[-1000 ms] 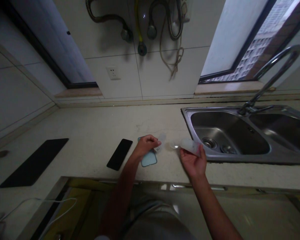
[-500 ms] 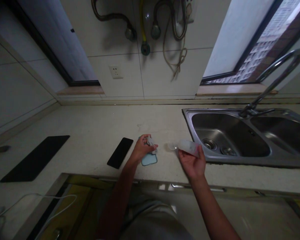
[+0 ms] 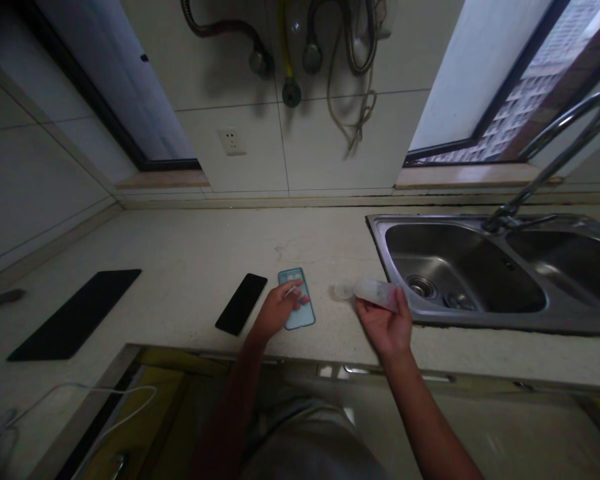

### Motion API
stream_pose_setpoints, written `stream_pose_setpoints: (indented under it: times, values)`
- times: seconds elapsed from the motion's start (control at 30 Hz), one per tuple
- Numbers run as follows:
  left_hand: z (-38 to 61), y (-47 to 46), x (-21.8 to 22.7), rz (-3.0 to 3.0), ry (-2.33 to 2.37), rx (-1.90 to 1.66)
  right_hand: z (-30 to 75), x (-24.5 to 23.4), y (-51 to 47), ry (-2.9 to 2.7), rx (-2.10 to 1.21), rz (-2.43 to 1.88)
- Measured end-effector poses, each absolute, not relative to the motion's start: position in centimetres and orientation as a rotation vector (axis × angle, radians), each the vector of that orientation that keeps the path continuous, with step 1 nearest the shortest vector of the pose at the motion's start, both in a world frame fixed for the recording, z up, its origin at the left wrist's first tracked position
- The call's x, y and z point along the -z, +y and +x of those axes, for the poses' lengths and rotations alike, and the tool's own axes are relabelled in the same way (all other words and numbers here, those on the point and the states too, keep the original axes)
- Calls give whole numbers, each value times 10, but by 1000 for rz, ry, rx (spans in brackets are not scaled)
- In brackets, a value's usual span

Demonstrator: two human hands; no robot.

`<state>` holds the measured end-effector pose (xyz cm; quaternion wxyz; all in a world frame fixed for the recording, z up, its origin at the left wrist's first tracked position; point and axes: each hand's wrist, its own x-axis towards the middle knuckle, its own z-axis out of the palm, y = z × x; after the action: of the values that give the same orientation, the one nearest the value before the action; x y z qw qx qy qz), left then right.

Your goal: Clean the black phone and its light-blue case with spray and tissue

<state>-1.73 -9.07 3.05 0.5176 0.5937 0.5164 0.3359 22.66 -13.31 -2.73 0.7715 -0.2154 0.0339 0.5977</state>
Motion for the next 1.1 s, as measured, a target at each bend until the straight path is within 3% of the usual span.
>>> stream_pose_setpoints:
  times: [0.27, 0.5, 0.73, 1.1]
  values:
    - [-30, -98, -48, 1593, 1269, -945, 223, 21, -133, 62, -1296, -487]
    - [-46, -92, -35, 1718, 1101, -891, 222, 20, -133, 107, -1305, -499]
    - [-57, -87, -25, 1645, 1309, -951, 224, 24, -133, 50, -1314, -468]
    - [-59, -88, -39, 2167, 1397, -691, 223, 23, -132, 29, -1308, -512]
